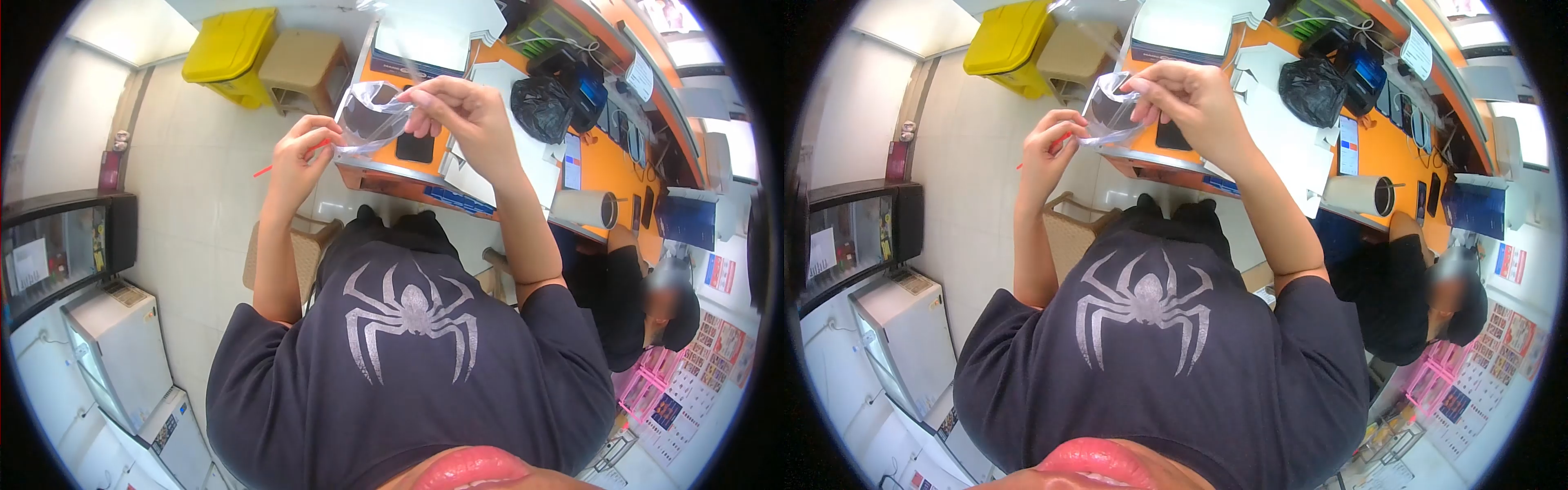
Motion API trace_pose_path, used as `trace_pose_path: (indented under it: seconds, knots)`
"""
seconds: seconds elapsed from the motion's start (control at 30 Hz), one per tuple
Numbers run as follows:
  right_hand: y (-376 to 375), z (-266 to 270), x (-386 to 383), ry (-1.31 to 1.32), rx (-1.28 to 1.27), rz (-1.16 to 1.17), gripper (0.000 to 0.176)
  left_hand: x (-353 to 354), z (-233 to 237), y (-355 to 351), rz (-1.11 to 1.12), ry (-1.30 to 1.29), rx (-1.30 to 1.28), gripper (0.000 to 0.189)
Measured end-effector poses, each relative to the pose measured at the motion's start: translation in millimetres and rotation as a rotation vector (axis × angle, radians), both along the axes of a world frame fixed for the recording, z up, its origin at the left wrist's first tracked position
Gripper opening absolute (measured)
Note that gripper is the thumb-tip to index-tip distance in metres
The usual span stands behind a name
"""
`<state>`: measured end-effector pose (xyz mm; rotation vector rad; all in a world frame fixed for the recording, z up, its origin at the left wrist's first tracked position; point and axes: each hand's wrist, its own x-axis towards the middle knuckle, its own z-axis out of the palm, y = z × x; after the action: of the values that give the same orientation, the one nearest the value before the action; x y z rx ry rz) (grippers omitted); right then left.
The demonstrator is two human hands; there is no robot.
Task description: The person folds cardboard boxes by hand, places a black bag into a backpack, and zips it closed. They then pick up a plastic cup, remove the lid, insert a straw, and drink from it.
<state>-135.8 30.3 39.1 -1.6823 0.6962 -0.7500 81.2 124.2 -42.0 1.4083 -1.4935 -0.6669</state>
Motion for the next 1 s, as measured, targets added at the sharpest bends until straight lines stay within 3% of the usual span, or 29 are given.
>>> trace_pose_path:
  seconds: [0.1,0.17,0.3,0.5,1.0]
  knots:
    - [3,-5,15,0.065,-0.060,-0.040,0.018,0,5,0,-0.019,-0.036,0.118,0.013]
    - [6,-8,22,0.092,-0.125,-0.060,0.016,2,-5,-3,-0.005,-0.124,0.040,0.014]
    - [10,-7,29,0.058,-0.186,-0.106,0.016,-6,20,-3,0.003,-0.182,0.028,0.022]
    - [14,-3,31,-0.040,-0.158,-0.155,0.017,11,-9,-11,-0.061,-0.363,0.043,0.019]
    - [23,-10,41,-0.073,-0.175,-0.188,0.018,8,-11,-6,-0.064,-0.282,-0.044,0.019]
